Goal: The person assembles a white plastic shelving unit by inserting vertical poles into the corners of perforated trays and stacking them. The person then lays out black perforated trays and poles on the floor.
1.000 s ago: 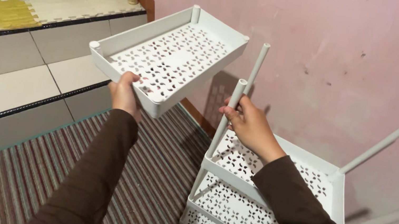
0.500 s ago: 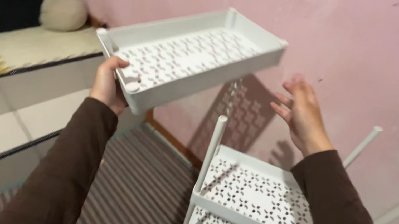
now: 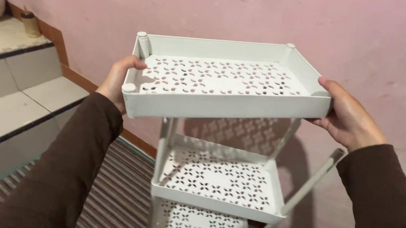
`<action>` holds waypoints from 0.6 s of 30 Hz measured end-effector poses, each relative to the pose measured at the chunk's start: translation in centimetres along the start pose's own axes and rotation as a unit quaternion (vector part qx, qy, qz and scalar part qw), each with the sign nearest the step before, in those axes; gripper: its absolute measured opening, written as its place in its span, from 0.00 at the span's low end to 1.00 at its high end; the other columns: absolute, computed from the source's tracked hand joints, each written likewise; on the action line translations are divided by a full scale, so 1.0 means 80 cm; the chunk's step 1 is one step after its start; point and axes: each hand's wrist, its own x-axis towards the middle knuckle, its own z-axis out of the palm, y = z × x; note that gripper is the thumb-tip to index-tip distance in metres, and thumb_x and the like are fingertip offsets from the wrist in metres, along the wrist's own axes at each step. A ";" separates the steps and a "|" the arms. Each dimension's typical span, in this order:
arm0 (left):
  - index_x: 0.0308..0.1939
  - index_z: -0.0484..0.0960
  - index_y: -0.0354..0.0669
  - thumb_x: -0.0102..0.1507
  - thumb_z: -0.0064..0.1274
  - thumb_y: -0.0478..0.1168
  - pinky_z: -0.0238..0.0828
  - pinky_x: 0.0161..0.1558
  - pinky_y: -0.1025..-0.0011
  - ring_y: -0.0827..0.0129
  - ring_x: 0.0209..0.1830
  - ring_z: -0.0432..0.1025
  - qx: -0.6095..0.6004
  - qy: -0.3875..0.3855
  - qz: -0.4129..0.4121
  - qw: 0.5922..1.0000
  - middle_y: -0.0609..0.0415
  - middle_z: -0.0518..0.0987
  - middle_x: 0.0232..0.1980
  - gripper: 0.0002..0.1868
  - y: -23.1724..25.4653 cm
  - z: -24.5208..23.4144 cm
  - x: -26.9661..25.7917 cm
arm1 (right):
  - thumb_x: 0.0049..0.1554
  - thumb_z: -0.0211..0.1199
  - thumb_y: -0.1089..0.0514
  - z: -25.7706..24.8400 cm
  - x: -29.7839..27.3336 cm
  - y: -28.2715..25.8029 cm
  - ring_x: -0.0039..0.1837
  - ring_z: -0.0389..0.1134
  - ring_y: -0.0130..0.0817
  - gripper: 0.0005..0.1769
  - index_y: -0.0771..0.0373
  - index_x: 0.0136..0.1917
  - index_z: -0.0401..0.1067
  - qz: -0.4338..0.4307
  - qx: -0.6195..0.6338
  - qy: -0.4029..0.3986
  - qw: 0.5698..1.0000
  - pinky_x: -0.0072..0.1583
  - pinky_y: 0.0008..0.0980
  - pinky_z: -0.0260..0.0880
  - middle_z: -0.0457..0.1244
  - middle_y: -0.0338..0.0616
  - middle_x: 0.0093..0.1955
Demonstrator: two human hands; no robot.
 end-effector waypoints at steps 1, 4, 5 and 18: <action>0.66 0.70 0.34 0.55 0.46 0.49 0.74 0.52 0.62 0.57 0.51 0.76 0.010 0.002 0.001 1.000 0.42 0.79 0.54 0.37 -0.003 0.007 -0.001 | 0.66 0.51 0.42 -0.009 0.000 0.001 0.55 0.60 0.38 0.29 0.68 0.67 0.62 -0.001 0.013 -0.001 1.000 0.56 0.38 0.69 0.61 0.48 0.57; 0.66 0.70 0.35 0.55 0.47 0.50 0.74 0.51 0.63 0.59 0.50 0.76 0.031 0.002 0.001 1.000 0.44 0.78 0.54 0.37 -0.010 0.031 0.001 | 0.63 0.50 0.44 -0.049 -0.003 0.007 0.56 0.61 0.37 0.25 0.67 0.61 0.65 0.007 -0.059 0.054 0.997 0.57 0.40 0.69 0.61 0.47 0.55; 0.66 0.70 0.35 0.55 0.48 0.51 0.74 0.51 0.63 0.59 0.51 0.76 0.028 -0.001 0.000 1.000 0.43 0.78 0.54 0.37 -0.013 0.039 0.000 | 0.63 0.50 0.46 -0.058 -0.005 0.013 0.56 0.61 0.37 0.24 0.68 0.60 0.66 0.001 -0.087 0.054 0.995 0.57 0.39 0.67 0.61 0.47 0.55; 0.65 0.76 0.43 0.56 0.48 0.60 0.68 0.52 0.67 0.63 0.52 0.75 0.266 0.046 -0.014 0.963 0.46 0.81 0.57 0.38 0.002 0.077 0.018 | 0.61 0.49 0.52 -0.094 -0.028 0.055 0.53 0.65 0.40 0.23 0.77 0.56 0.67 0.042 -0.093 0.081 0.992 0.60 0.43 0.69 0.62 0.54 0.53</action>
